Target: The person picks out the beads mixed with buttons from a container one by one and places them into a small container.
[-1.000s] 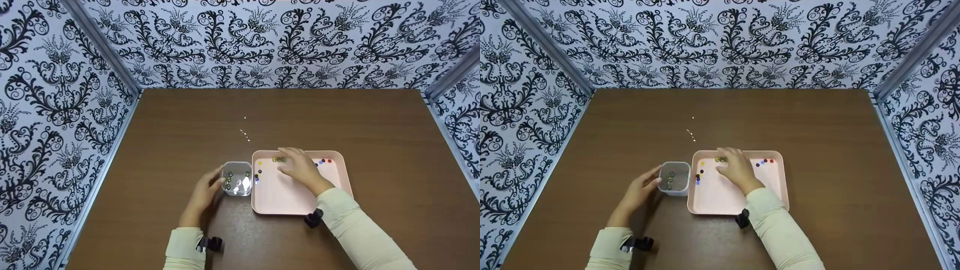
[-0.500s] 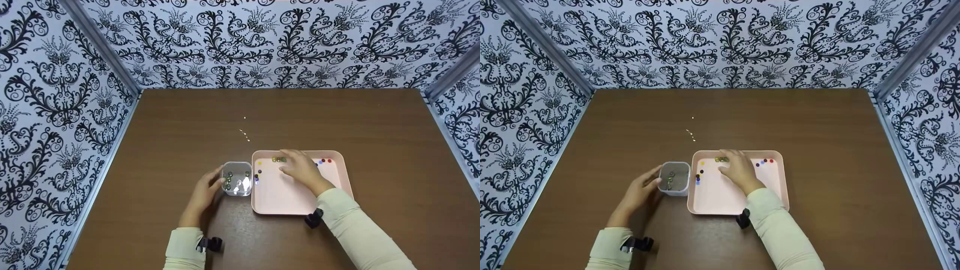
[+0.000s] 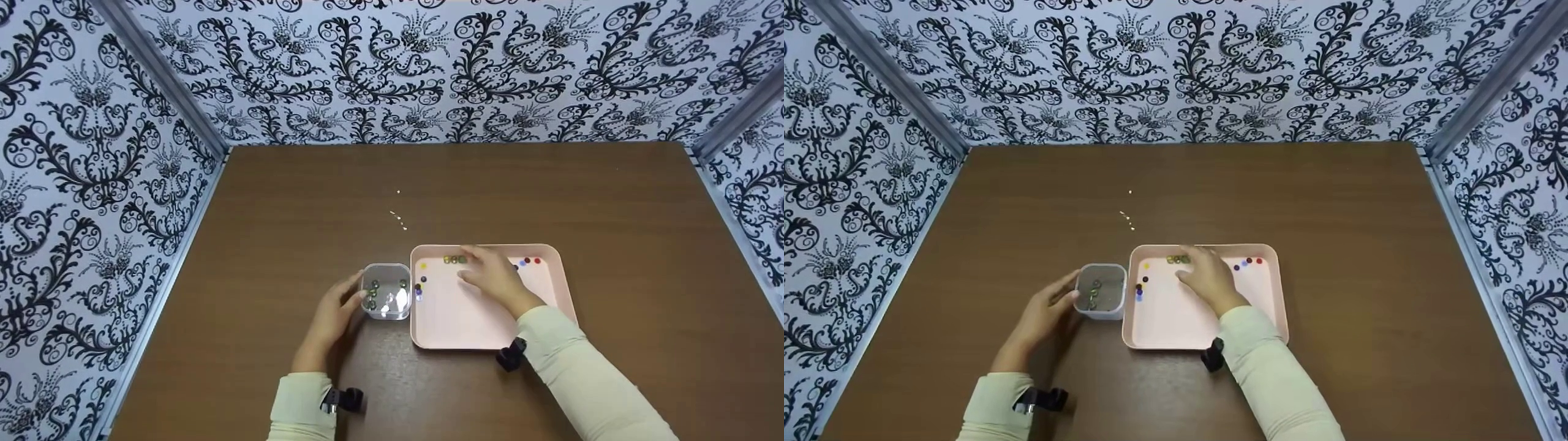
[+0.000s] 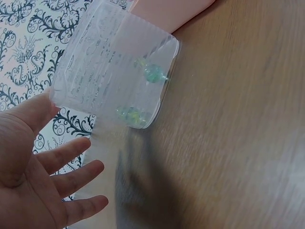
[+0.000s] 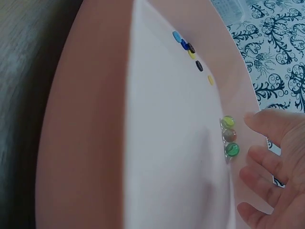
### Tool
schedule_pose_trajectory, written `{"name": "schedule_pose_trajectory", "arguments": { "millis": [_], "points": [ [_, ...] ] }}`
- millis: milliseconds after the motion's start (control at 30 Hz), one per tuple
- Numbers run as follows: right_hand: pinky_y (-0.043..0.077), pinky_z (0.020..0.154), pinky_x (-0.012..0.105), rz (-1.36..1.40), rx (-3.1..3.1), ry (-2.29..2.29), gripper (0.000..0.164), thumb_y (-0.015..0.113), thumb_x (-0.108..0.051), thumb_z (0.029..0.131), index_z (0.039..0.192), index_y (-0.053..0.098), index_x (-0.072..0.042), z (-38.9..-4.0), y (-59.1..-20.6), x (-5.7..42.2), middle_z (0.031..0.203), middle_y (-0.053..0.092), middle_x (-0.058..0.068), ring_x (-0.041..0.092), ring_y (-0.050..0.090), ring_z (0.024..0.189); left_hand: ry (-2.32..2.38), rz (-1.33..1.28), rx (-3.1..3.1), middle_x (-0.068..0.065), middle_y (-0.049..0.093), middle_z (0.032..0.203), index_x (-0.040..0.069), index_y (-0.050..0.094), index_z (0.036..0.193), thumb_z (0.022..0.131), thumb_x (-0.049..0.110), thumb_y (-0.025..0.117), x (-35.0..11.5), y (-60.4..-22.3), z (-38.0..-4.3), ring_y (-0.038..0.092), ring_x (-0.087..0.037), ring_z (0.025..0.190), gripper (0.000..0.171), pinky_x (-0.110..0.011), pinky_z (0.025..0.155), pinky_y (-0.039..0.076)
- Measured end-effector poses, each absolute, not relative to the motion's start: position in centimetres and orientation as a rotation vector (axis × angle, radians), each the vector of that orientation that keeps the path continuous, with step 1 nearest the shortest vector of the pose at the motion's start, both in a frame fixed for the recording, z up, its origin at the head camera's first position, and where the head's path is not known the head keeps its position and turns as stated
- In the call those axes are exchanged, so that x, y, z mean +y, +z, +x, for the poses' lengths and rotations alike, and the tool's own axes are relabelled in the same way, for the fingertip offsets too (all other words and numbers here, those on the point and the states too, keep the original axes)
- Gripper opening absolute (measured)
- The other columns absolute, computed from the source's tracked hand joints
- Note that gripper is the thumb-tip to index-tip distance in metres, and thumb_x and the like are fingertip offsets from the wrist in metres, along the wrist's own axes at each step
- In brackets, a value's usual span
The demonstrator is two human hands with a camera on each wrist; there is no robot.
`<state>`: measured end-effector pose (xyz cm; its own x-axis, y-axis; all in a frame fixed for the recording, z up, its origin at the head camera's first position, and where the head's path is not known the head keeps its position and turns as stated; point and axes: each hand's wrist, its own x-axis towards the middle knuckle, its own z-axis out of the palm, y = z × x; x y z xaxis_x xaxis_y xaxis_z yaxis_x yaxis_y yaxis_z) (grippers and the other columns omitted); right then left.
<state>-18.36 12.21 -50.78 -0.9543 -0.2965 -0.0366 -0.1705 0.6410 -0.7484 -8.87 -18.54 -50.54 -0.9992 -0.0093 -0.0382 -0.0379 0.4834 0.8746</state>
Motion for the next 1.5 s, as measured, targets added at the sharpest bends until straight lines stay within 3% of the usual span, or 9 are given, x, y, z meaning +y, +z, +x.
{"name": "schedule_pose_trajectory", "arguments": {
  "millis": [700, 1000, 1500],
  "points": [
    [0.041, 0.105, 0.046, -0.358, 2.631, -1.298, 0.051, 0.072, -0.008, 0.084, 0.131, 0.057, 0.002, -18.66, -51.35, 11.98, 0.125, 0.063, 0.019, 0.035, 0.056, 0.12, 1.561, -0.048, 2.689, -0.02, 0.051, 0.14, 0.007, 0.055, 0.136, 0.096, 0.018, 0.059, -18.53, -50.5, -8.9, 0.041, -0.039, 0.133, 0.042, -0.053, 0.113, 0.028],
    [0.04, 0.106, 0.045, -0.323, 2.65, -1.249, 0.052, 0.07, -0.011, 0.083, 0.133, 0.057, -0.003, -18.78, -51.38, 11.95, 0.124, 0.065, 0.013, 0.031, 0.056, 0.12, 1.537, -0.03, 2.699, -0.018, 0.051, 0.14, 0.009, 0.055, 0.137, 0.096, 0.02, 0.059, -18.58, -50.27, -8.74, 0.039, -0.04, 0.134, 0.043, -0.056, 0.112, 0.027],
    [0.045, 0.099, 0.045, -0.362, 2.714, -1.227, 0.043, 0.07, -0.006, 0.081, 0.123, 0.065, -0.004, -19.04, -51.78, 11.69, 0.118, 0.068, 0.012, 0.03, 0.062, 0.111, 1.498, -0.016, 2.735, -0.022, 0.052, 0.137, 0.007, 0.056, 0.136, 0.096, 0.02, 0.059, -18.75, -50.55, -8.82, 0.042, -0.042, 0.131, 0.042, -0.056, 0.111, 0.03]
  ]
}}
